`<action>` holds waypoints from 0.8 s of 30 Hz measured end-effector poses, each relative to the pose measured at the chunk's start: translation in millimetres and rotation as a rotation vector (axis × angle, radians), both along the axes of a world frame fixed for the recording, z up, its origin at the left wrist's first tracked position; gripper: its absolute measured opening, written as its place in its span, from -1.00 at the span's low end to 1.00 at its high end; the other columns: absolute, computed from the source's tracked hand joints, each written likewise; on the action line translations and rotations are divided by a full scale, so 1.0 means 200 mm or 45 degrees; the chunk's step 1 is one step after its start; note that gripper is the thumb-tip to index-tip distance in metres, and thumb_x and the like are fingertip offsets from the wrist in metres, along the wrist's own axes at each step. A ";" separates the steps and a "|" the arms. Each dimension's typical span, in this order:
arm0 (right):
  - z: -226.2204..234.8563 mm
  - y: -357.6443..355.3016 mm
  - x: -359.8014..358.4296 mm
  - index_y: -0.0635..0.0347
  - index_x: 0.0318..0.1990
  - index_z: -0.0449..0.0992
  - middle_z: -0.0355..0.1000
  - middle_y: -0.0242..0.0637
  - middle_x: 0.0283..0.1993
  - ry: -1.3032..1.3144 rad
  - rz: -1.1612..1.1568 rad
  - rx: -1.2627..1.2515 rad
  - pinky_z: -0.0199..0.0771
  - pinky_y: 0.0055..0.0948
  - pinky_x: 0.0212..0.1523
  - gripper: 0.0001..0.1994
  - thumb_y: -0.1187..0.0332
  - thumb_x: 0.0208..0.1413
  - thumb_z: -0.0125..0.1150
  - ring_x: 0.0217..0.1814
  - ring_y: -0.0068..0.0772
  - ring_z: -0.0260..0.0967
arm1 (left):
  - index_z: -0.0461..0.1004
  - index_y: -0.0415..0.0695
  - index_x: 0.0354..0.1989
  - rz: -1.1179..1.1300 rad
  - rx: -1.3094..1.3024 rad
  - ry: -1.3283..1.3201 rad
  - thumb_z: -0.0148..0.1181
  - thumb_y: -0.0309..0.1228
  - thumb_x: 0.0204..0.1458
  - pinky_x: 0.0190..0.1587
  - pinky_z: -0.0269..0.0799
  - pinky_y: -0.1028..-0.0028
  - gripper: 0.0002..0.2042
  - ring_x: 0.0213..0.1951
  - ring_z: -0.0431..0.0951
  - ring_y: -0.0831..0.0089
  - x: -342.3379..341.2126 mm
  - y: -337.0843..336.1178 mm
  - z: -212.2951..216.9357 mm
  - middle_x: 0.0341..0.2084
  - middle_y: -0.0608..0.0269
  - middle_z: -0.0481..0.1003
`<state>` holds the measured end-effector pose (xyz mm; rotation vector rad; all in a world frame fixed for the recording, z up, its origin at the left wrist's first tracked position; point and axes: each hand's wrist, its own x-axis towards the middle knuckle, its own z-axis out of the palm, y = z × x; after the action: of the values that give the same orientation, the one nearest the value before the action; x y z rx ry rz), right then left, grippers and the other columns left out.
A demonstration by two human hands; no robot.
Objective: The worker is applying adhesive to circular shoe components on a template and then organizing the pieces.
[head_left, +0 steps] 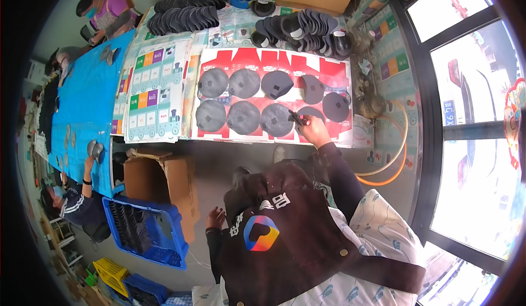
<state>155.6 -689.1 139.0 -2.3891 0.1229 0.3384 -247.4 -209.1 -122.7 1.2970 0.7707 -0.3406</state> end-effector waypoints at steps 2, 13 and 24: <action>0.00 0.02 0.01 0.27 -0.17 0.63 0.52 0.25 -0.25 -0.038 -0.048 0.114 0.47 0.06 -0.03 -0.72 0.29 0.13 0.07 -0.08 0.30 0.48 | 0.45 -0.06 0.14 0.064 -0.087 0.026 0.04 -0.14 0.25 -0.07 0.48 0.25 -0.62 -0.09 0.59 0.20 -0.03 0.00 -0.02 -0.14 0.19 0.58; -0.04 -0.09 0.00 0.22 -0.22 0.64 0.50 0.27 -0.26 0.011 0.048 -0.152 0.46 0.12 -0.01 -0.73 0.29 0.06 0.09 -0.10 0.33 0.48 | 0.41 -0.10 0.20 -0.089 0.041 -0.005 -0.03 -0.14 0.29 -0.12 0.53 0.26 -0.58 -0.11 0.58 0.18 0.03 -0.02 -0.01 -0.10 0.14 0.54; 0.05 -0.07 0.07 0.34 -0.36 0.62 0.53 0.04 -0.48 0.411 -0.012 0.248 0.54 -0.14 -0.29 -0.80 0.38 -0.10 0.25 -0.40 -0.06 0.58 | 0.42 -0.09 0.20 0.109 -0.093 0.154 0.03 -0.16 0.26 -0.07 0.50 0.20 -0.59 -0.07 0.56 0.14 0.07 -0.07 0.03 -0.09 0.15 0.52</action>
<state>169.0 -702.4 148.1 -2.1256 0.2381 0.6979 -233.2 -223.6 -116.2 1.1789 0.9054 -0.3780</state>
